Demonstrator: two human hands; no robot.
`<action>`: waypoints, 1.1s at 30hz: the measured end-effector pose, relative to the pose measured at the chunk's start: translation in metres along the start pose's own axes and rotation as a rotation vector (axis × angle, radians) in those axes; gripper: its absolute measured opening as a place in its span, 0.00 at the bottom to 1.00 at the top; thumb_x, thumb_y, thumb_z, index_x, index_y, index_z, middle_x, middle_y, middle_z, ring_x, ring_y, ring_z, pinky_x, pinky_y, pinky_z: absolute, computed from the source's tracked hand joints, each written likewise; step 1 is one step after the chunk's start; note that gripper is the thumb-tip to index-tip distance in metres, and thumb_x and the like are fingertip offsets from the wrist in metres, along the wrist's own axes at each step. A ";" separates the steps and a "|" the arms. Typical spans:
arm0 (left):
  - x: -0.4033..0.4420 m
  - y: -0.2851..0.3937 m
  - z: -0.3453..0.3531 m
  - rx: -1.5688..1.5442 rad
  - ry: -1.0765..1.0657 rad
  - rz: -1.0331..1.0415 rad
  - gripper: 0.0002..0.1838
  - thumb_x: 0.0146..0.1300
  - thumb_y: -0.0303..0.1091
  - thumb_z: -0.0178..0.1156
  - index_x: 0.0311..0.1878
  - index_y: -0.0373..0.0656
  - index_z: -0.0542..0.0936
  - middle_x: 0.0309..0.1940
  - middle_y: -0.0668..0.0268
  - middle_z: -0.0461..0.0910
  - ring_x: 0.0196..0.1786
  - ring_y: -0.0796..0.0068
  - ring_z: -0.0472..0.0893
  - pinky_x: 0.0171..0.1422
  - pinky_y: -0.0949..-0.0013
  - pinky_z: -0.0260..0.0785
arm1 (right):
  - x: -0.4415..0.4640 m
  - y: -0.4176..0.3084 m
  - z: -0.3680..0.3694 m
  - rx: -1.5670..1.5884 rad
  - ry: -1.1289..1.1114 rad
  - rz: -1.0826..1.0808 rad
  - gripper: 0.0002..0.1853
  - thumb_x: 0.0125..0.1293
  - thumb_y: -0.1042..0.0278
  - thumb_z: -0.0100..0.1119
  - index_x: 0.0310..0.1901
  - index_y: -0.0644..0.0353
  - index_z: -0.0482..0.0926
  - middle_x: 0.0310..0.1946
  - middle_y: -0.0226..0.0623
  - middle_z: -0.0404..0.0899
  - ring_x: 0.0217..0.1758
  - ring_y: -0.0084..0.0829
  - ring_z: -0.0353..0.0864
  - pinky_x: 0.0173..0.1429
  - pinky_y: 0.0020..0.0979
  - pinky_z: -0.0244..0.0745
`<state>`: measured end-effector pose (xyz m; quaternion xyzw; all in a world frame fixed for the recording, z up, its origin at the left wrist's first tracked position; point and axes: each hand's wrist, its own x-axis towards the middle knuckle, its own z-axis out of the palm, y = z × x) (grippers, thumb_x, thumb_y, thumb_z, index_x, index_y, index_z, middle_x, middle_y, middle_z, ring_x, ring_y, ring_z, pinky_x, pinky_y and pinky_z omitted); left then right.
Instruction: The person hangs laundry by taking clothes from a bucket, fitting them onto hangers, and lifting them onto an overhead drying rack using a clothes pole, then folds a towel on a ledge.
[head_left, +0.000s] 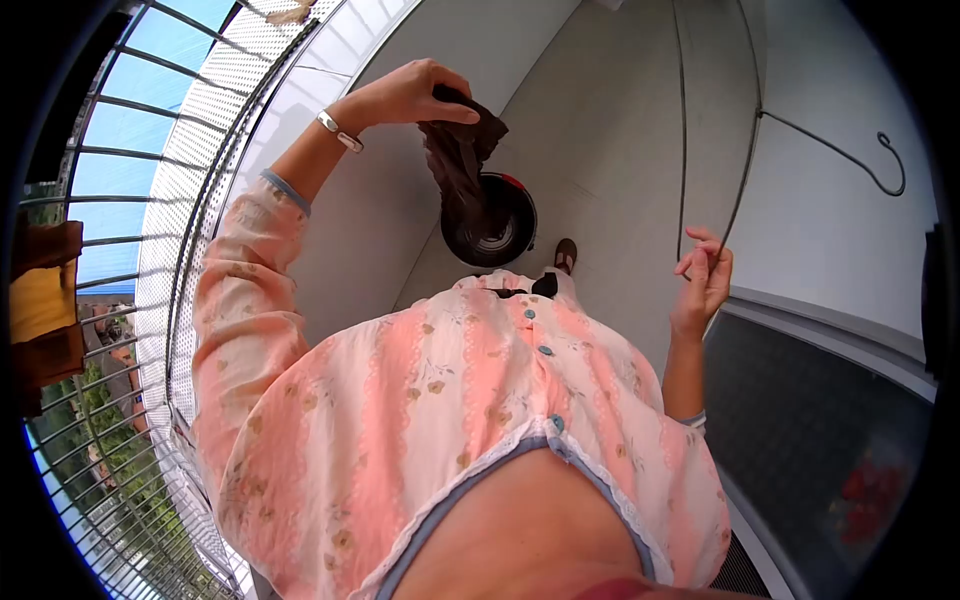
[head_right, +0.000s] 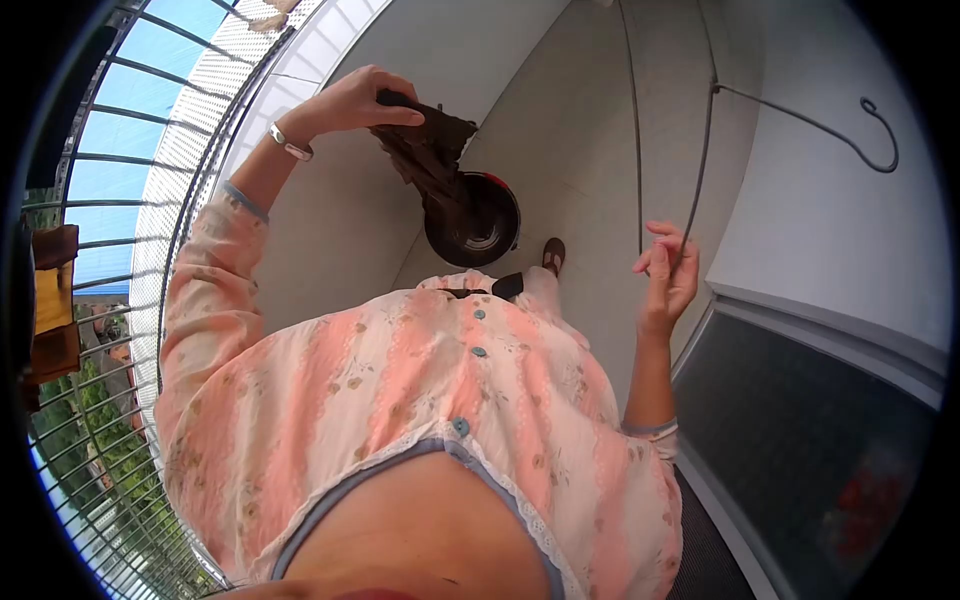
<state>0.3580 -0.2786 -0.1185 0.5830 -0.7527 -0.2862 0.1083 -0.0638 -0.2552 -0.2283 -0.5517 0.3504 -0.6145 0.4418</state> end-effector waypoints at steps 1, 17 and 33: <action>-0.007 0.000 -0.009 -0.049 0.035 0.010 0.18 0.58 0.47 0.67 0.34 0.37 0.83 0.20 0.68 0.76 0.25 0.78 0.74 0.32 0.74 0.67 | -0.003 0.001 0.014 -0.013 -0.094 0.136 0.06 0.72 0.66 0.51 0.42 0.59 0.71 0.20 0.30 0.69 0.32 0.23 0.73 0.61 0.34 0.64; -0.043 0.039 -0.031 -0.138 -0.093 -0.068 0.12 0.54 0.34 0.70 0.33 0.35 0.82 0.26 0.66 0.79 0.30 0.75 0.77 0.35 0.71 0.70 | 0.151 -0.015 0.220 0.726 -0.405 0.309 0.24 0.74 0.50 0.47 0.22 0.54 0.59 0.15 0.22 0.51 0.16 0.16 0.46 0.20 0.23 0.41; -0.158 0.039 -0.041 0.361 0.262 -0.458 0.18 0.60 0.45 0.66 0.37 0.37 0.81 0.25 0.58 0.80 0.25 0.61 0.78 0.33 0.66 0.71 | 0.201 -0.006 0.296 0.040 -1.438 -0.381 0.20 0.76 0.55 0.45 0.27 0.57 0.70 0.18 0.23 0.62 0.19 0.15 0.56 0.22 0.19 0.54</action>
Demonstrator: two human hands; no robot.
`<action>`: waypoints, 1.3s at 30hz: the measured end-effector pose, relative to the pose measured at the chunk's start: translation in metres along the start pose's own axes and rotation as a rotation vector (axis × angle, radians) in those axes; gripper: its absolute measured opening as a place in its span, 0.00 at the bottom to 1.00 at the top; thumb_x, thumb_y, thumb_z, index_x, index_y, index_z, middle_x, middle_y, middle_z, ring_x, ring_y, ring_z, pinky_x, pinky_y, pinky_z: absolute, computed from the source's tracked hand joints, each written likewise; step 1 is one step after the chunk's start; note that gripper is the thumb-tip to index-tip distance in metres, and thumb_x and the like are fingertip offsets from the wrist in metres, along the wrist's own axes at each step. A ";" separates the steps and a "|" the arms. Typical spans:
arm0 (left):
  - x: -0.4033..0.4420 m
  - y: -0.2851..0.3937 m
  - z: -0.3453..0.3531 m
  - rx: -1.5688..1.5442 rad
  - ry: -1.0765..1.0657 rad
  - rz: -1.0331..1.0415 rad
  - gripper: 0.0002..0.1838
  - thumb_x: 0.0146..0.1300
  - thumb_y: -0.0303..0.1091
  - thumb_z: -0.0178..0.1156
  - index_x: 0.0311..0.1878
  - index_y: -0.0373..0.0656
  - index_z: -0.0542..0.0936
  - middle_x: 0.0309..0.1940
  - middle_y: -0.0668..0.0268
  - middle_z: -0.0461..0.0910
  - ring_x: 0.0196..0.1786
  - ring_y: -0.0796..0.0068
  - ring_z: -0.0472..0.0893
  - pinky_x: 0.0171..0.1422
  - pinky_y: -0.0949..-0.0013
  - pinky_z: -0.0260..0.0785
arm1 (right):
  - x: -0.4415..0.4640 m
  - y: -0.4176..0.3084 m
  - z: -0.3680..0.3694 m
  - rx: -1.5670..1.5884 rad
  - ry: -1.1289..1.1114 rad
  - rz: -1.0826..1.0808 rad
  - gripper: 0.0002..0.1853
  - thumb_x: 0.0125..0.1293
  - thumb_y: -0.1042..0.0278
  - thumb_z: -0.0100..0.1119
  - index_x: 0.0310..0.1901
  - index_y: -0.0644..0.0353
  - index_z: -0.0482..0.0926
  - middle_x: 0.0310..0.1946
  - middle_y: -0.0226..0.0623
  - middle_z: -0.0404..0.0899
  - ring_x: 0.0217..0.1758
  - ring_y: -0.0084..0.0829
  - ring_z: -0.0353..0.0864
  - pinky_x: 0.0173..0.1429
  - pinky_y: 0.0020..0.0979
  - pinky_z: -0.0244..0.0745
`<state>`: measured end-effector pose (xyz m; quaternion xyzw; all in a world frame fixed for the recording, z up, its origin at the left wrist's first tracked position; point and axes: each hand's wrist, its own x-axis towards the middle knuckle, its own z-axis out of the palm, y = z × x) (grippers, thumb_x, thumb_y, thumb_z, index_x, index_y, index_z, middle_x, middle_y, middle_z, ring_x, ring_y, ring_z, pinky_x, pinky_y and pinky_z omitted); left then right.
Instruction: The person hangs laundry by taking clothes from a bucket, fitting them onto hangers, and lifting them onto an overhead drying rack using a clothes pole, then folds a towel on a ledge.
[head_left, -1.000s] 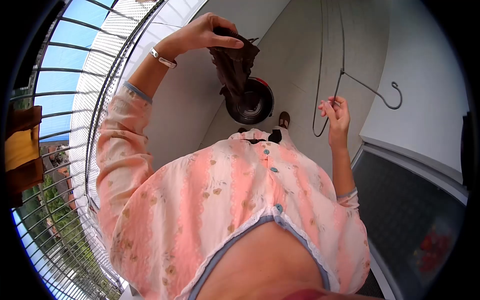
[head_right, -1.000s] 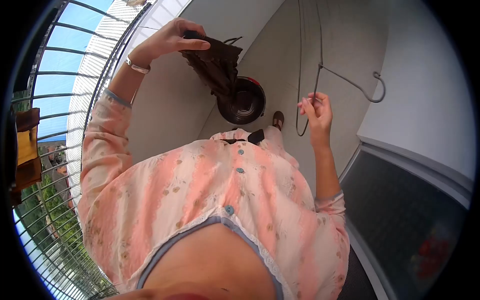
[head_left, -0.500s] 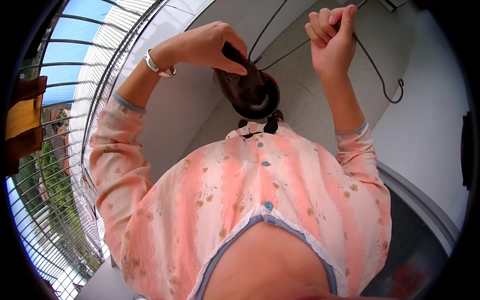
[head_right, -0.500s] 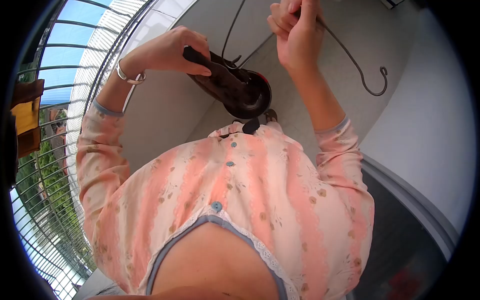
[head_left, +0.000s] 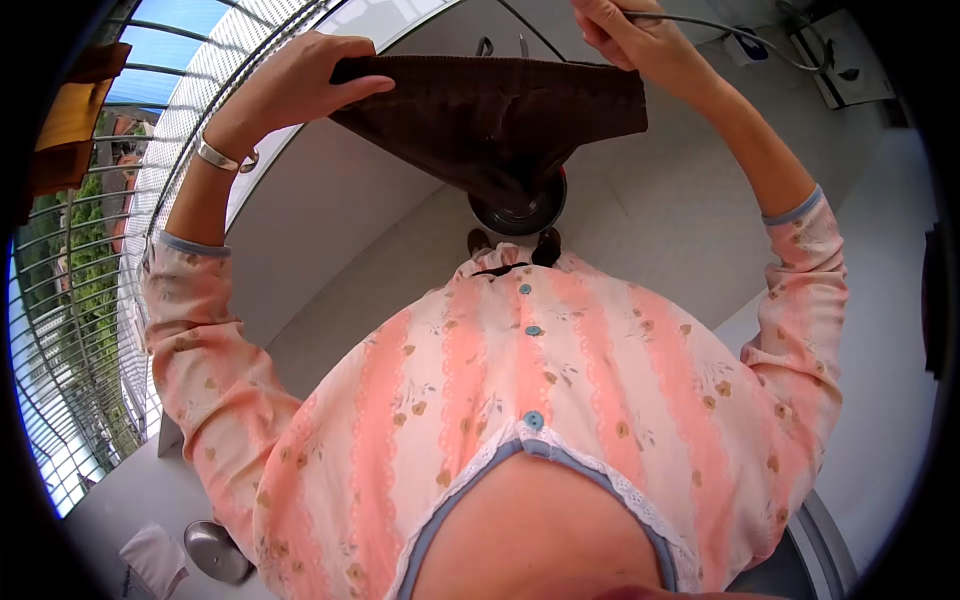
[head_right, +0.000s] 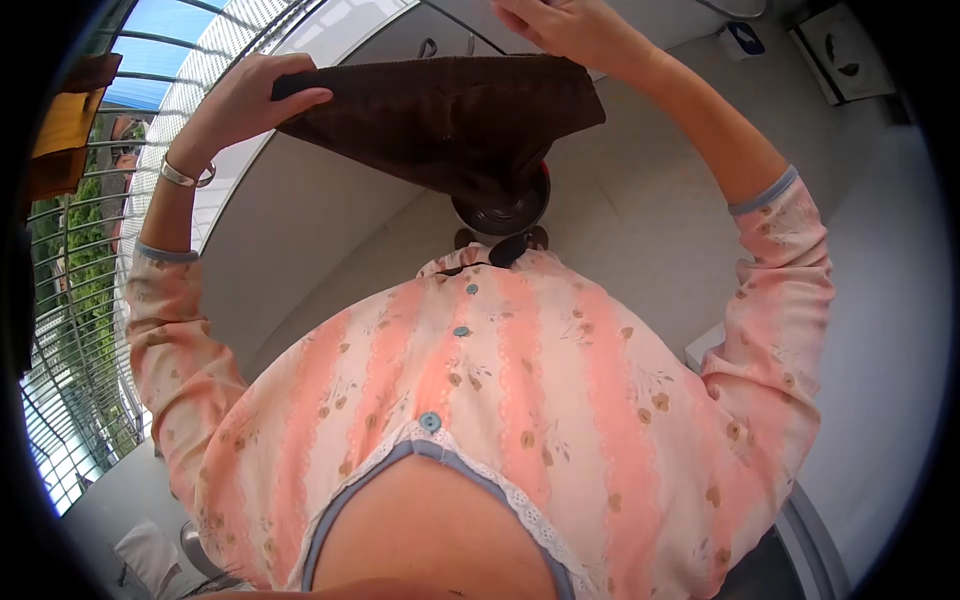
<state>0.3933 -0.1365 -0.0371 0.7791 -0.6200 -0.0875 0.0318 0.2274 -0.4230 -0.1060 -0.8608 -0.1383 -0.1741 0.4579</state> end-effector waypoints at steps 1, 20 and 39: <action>-0.008 -0.004 0.004 0.076 0.009 -0.023 0.18 0.60 0.46 0.66 0.37 0.37 0.80 0.24 0.58 0.79 0.25 0.59 0.78 0.33 0.65 0.71 | 0.014 -0.016 -0.013 -0.058 0.004 -0.039 0.21 0.76 0.53 0.44 0.25 0.55 0.68 0.17 0.22 0.60 0.16 0.13 0.55 0.19 0.18 0.51; -0.086 -0.014 0.000 0.225 0.294 -0.003 0.13 0.59 0.35 0.66 0.40 0.38 0.78 0.37 0.62 0.79 0.42 0.60 0.78 0.47 0.64 0.71 | 0.038 -0.049 -0.041 -0.317 -0.735 0.472 0.26 0.74 0.46 0.44 0.21 0.54 0.66 0.14 0.21 0.58 0.13 0.14 0.50 0.15 0.18 0.46; -0.118 0.026 0.036 -0.041 0.559 -0.375 0.18 0.64 0.42 0.63 0.53 0.45 0.78 0.38 0.55 0.81 0.37 0.58 0.81 0.43 0.68 0.73 | 0.098 -0.073 0.029 0.103 -0.528 0.185 0.16 0.72 0.57 0.52 0.37 0.62 0.81 0.15 0.22 0.68 0.21 0.13 0.64 0.26 0.19 0.58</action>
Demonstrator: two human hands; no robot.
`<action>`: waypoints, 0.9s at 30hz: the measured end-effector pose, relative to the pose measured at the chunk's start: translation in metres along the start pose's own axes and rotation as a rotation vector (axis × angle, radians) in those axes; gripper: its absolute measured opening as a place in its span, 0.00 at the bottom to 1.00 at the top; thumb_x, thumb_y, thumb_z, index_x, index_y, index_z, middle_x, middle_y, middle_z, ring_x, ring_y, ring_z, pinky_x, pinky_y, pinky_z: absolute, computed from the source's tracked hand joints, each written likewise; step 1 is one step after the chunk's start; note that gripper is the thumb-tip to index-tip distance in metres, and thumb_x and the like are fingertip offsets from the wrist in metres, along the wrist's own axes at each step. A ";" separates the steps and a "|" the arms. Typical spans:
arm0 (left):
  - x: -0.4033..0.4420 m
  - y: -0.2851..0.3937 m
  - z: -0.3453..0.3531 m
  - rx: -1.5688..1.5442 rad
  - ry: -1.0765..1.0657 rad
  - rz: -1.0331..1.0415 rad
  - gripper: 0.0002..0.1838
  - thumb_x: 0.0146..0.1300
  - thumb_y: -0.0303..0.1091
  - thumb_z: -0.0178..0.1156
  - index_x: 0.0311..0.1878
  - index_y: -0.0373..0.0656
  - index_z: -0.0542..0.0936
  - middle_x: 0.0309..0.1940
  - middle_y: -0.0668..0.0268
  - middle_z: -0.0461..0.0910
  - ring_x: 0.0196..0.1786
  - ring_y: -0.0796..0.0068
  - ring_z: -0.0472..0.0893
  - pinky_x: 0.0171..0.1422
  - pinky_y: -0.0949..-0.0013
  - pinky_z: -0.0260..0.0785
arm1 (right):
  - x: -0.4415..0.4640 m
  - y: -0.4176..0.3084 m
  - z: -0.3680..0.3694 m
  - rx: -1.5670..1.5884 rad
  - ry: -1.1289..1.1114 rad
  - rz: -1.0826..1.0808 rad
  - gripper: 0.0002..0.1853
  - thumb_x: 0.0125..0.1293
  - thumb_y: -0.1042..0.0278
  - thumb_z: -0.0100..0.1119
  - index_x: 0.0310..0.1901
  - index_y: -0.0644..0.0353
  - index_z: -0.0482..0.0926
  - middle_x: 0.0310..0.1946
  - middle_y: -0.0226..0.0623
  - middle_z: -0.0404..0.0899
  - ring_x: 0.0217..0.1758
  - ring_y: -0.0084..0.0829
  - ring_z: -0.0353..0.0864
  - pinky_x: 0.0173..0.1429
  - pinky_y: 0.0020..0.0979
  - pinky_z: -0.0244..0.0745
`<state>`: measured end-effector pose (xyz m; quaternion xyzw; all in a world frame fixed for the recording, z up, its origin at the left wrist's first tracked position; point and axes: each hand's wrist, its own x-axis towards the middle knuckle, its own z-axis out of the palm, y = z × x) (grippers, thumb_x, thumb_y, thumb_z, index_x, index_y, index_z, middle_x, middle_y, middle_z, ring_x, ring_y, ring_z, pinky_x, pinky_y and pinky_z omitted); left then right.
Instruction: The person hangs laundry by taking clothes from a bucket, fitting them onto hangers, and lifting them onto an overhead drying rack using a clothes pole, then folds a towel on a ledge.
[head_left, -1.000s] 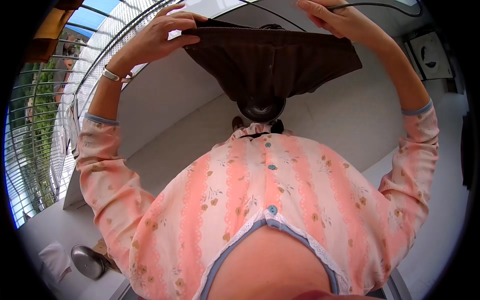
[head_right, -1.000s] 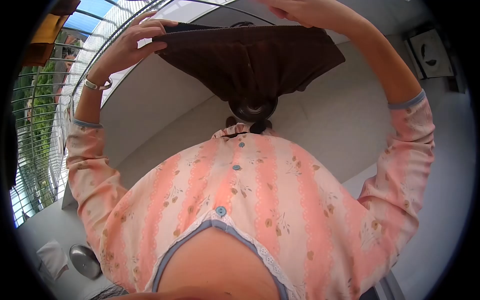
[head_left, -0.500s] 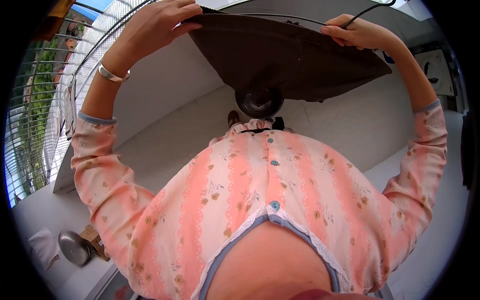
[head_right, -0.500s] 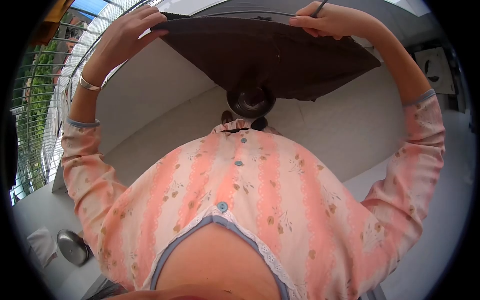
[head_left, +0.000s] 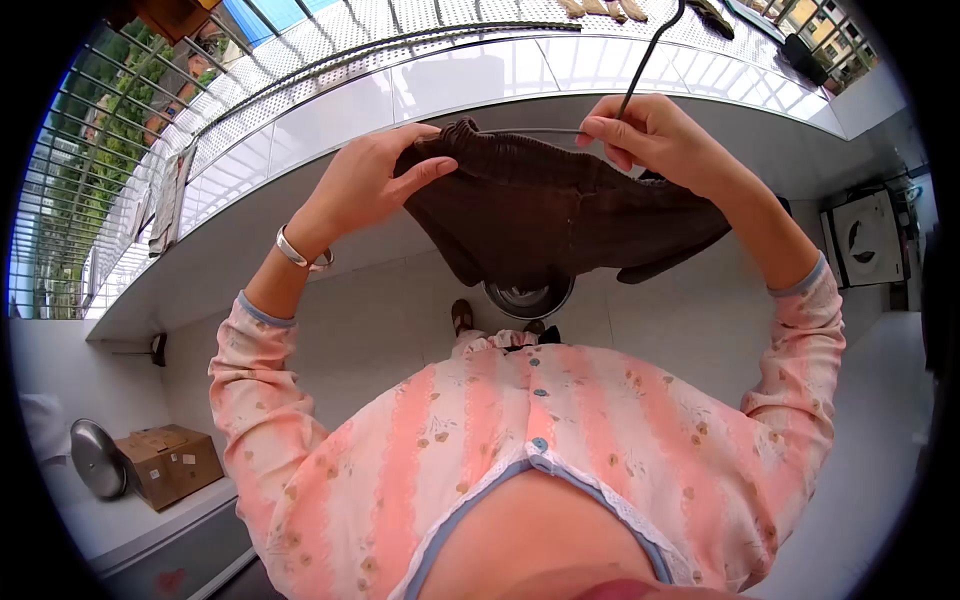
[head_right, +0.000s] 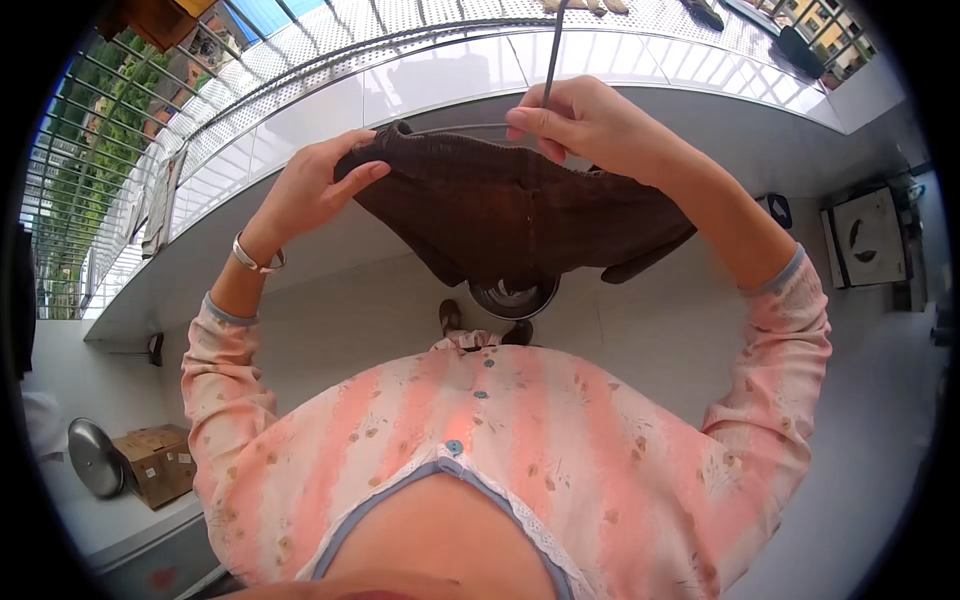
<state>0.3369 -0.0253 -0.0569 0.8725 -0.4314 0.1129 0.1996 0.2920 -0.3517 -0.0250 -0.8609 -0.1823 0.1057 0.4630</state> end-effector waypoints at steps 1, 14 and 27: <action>-0.002 0.003 -0.001 -0.017 -0.020 -0.008 0.18 0.64 0.42 0.63 0.53 0.45 0.78 0.38 0.55 0.81 0.37 0.58 0.81 0.43 0.68 0.73 | 0.007 -0.004 -0.003 -0.031 -0.005 -0.014 0.18 0.72 0.55 0.52 0.36 0.62 0.82 0.14 0.22 0.69 0.21 0.13 0.64 0.27 0.20 0.58; -0.037 0.032 -0.100 0.726 0.729 0.045 0.12 0.58 0.41 0.69 0.29 0.46 0.78 0.17 0.68 0.75 0.17 0.70 0.74 0.21 0.72 0.62 | 0.013 -0.136 -0.030 -0.059 0.083 -0.372 0.21 0.75 0.53 0.46 0.45 0.66 0.78 0.31 0.38 0.82 0.26 0.18 0.76 0.26 0.19 0.71; -0.214 0.049 -0.174 0.901 0.763 -0.390 0.14 0.66 0.39 0.60 0.28 0.41 0.74 0.19 0.63 0.69 0.20 0.59 0.72 0.23 0.65 0.61 | 0.192 0.096 -0.037 -0.304 0.532 -0.037 0.27 0.69 0.56 0.53 0.65 0.61 0.66 0.66 0.46 0.66 0.71 0.43 0.61 0.72 0.39 0.56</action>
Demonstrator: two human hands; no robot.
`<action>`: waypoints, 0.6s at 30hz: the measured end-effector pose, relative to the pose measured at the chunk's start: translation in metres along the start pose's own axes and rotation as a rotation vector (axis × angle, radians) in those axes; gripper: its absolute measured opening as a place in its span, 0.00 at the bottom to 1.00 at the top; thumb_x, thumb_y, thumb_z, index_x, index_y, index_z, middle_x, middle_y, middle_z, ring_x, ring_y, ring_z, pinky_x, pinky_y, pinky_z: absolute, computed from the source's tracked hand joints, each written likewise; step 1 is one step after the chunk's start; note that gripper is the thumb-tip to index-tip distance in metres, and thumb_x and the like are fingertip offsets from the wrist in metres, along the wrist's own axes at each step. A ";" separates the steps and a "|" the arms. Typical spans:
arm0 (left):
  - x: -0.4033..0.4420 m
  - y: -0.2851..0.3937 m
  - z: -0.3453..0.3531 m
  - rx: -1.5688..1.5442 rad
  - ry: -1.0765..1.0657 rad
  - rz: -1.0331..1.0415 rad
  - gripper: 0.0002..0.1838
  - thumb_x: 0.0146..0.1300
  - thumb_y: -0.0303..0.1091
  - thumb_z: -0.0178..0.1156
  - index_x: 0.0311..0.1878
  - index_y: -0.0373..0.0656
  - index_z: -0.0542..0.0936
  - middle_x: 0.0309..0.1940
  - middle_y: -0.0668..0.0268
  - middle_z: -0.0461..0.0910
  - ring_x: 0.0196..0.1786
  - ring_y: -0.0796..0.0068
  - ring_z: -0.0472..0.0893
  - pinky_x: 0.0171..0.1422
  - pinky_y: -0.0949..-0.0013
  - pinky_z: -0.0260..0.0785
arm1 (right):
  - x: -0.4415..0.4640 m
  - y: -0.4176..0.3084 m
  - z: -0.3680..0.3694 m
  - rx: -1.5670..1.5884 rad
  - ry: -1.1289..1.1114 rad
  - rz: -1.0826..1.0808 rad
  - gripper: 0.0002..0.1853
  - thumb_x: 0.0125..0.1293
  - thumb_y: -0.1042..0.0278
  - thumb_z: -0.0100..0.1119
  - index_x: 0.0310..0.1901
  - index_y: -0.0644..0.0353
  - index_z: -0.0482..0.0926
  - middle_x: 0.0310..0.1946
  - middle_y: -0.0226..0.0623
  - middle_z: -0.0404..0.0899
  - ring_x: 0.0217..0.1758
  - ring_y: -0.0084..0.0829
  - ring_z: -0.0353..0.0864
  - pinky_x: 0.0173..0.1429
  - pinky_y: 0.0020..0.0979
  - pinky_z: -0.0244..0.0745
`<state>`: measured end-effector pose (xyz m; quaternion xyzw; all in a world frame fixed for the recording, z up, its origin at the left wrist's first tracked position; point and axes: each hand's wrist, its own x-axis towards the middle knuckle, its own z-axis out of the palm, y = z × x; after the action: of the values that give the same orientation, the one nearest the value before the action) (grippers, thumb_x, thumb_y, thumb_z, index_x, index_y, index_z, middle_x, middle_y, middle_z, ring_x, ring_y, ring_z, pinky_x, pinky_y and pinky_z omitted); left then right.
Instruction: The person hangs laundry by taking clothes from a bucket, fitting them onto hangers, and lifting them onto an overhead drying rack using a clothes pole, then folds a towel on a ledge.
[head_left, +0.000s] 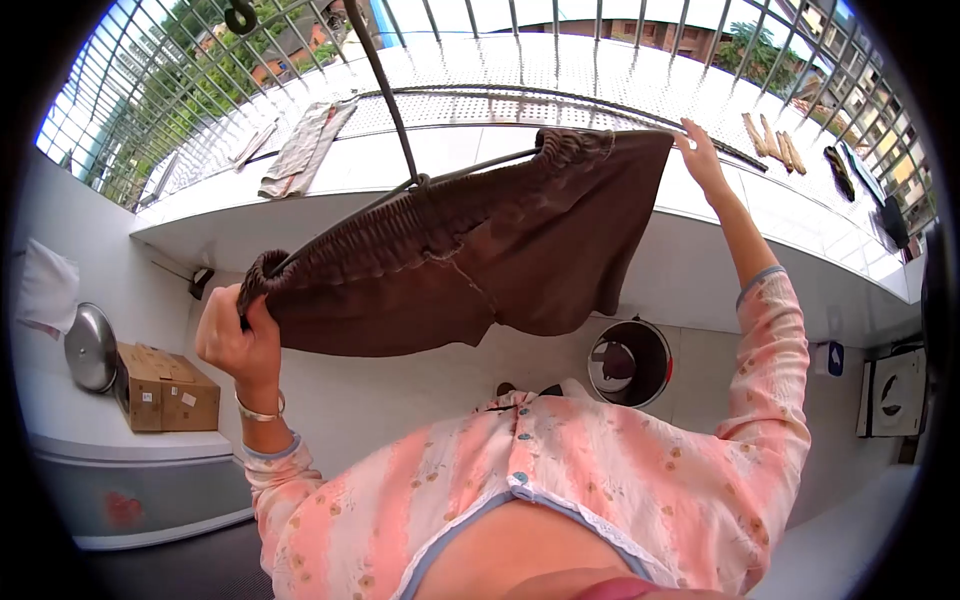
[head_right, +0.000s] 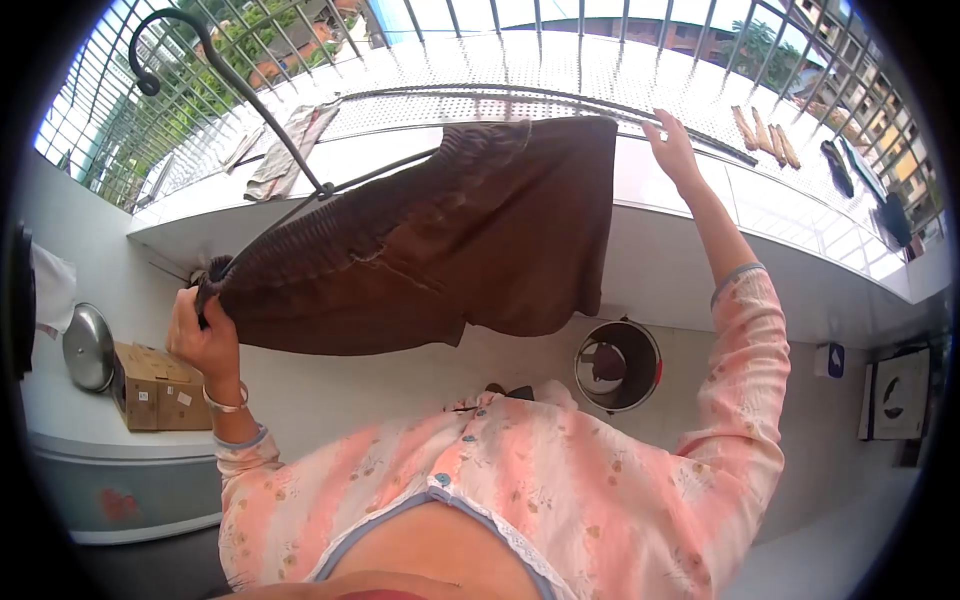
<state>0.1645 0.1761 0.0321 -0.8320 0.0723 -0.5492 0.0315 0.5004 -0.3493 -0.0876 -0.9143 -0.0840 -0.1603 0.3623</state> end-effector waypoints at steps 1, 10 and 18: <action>-0.008 -0.007 -0.011 0.034 0.000 -0.009 0.14 0.66 0.39 0.60 0.28 0.41 0.74 0.19 0.63 0.69 0.20 0.59 0.72 0.23 0.65 0.61 | 0.011 0.020 0.025 -0.114 -0.024 -0.056 0.29 0.67 0.57 0.55 0.66 0.61 0.65 0.67 0.48 0.64 0.71 0.45 0.60 0.73 0.40 0.55; -0.019 -0.019 -0.088 0.502 -0.216 -0.094 0.14 0.64 0.39 0.62 0.31 0.39 0.74 0.22 0.60 0.70 0.24 0.54 0.73 0.26 0.60 0.64 | 0.132 0.042 0.152 -0.606 -0.298 -0.098 0.39 0.57 0.68 0.54 0.72 0.55 0.54 0.71 0.50 0.58 0.74 0.47 0.56 0.73 0.49 0.56; -0.042 -0.025 -0.097 0.800 -0.363 -0.264 0.12 0.60 0.35 0.65 0.31 0.39 0.74 0.25 0.59 0.74 0.28 0.55 0.76 0.29 0.61 0.67 | 0.141 0.048 0.154 -0.617 -0.328 -0.466 0.10 0.61 0.69 0.53 0.43 0.62 0.75 0.41 0.49 0.77 0.46 0.48 0.78 0.47 0.45 0.75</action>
<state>0.0614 0.2102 0.0357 -0.8393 -0.2585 -0.3787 0.2921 0.6815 -0.2725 -0.1743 -0.9498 -0.2935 -0.1079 0.0074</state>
